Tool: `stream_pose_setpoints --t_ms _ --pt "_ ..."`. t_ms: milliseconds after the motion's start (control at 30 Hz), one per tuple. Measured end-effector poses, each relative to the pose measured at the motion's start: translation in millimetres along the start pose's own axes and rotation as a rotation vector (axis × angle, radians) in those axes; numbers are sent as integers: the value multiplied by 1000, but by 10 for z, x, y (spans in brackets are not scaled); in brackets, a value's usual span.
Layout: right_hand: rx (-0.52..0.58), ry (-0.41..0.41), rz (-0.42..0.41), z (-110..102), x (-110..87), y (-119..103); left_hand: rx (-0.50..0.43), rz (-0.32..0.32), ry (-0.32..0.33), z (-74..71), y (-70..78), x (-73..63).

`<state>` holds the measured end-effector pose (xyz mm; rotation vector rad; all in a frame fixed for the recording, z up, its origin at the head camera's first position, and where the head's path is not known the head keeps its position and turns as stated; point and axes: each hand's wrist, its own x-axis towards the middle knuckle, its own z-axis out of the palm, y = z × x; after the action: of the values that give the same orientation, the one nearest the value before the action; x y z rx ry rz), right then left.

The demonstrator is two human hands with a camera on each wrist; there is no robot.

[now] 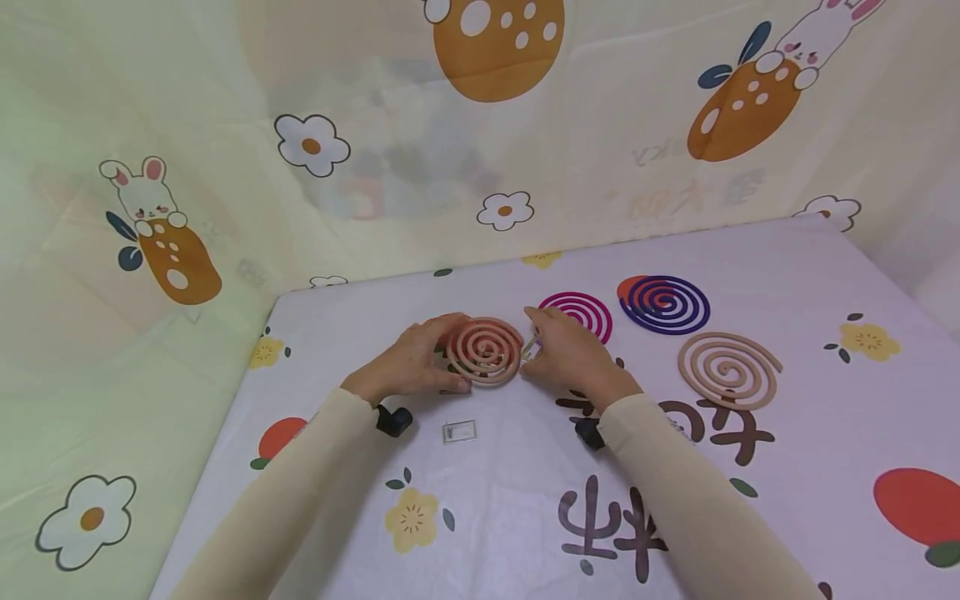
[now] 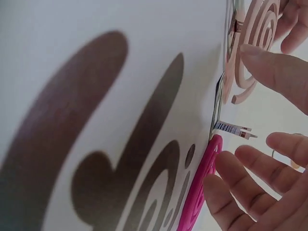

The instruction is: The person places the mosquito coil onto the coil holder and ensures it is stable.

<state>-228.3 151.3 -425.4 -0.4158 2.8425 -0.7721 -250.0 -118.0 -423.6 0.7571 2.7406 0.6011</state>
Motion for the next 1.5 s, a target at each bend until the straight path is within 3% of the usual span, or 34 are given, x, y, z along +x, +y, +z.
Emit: stream_pose_setpoints --t_ms 167,400,833,1133,1500 --pt "12 35 16 -4 -12 22 -63 -37 12 -16 -100 -75" --pt "12 77 5 14 -7 38 -86 -14 15 19 -192 -150" --pt "39 153 -23 38 28 102 -144 -32 27 86 -218 -220" --pt "-9 135 -7 11 33 91 -163 -20 12 109 -219 -210" --pt "48 107 -13 10 49 169 -153 -44 -1 116 -231 -212"
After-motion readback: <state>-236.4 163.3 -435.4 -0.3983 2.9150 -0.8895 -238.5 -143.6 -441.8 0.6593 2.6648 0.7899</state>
